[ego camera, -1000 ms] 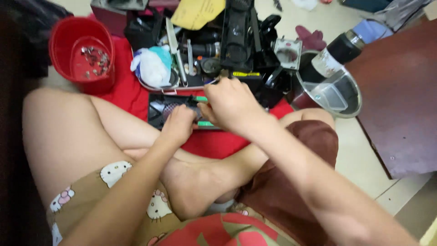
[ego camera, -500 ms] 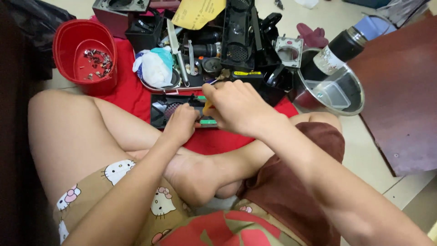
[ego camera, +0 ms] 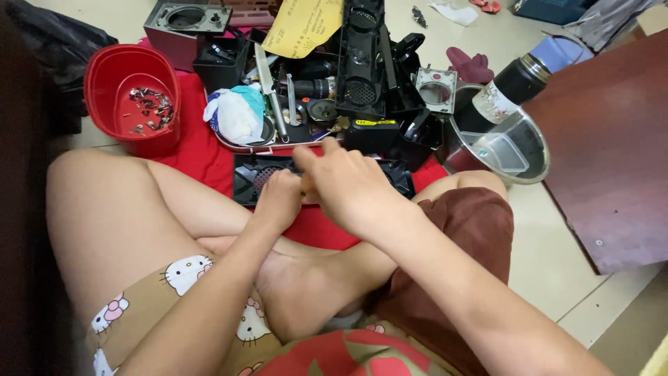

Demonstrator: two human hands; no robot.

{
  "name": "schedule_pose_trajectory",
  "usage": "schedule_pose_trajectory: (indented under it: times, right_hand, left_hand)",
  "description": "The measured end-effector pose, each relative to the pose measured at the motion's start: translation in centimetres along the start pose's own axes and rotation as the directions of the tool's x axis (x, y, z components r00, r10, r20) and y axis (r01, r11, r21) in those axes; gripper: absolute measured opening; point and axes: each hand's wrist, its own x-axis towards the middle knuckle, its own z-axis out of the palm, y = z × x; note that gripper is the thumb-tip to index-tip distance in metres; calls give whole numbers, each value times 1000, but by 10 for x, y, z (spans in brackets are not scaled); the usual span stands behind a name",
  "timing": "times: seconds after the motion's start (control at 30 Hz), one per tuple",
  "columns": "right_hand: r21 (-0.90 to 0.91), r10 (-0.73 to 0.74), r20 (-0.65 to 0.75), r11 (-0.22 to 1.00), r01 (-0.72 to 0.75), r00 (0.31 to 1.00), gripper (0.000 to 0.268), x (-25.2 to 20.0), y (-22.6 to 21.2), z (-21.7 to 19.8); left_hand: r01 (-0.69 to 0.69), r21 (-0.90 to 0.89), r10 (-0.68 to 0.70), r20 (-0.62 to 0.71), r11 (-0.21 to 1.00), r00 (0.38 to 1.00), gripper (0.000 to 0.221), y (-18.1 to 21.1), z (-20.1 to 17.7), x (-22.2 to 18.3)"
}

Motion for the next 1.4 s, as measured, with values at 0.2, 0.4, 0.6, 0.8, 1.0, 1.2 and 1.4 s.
schedule_pose_trajectory:
  times: [0.2, 0.4, 0.6, 0.8, 1.0, 1.2, 1.4]
  right_hand:
    - [19, -1, -126, 1000, 3, 992, 29, 5, 16, 19]
    - [376, 396, -192, 875, -305, 898, 39, 2, 18, 28]
    - [390, 175, -354, 921, -25, 919, 22, 2, 35, 26]
    - [230, 26, -337, 972, 56, 941, 21, -9, 39, 25]
    - [202, -74, -334, 968, 147, 940, 21, -15, 50, 29]
    - [176, -168, -320, 956, 233, 932, 18, -6, 66, 13]
    - [124, -185, -287, 966, 228, 940, 20, 0, 67, 14]
  left_hand:
    - [-15, -30, 16, 19, 999, 1000, 18, 12, -21, -2]
    - [-41, 86, 32, 105, 995, 994, 18, 10, -21, 1]
    - [51, 0, -51, 181, 999, 982, 16, 14, -31, 0]
    - [84, -10, -79, 239, 996, 968, 17, 12, -29, 4]
    - [63, -28, -54, 242, 998, 969, 13, 18, -42, 1]
    - [68, -63, -52, 237, 996, 970, 14, 21, -47, 2]
    - [51, -61, -36, 235, 997, 971, 15, 21, -47, 2]
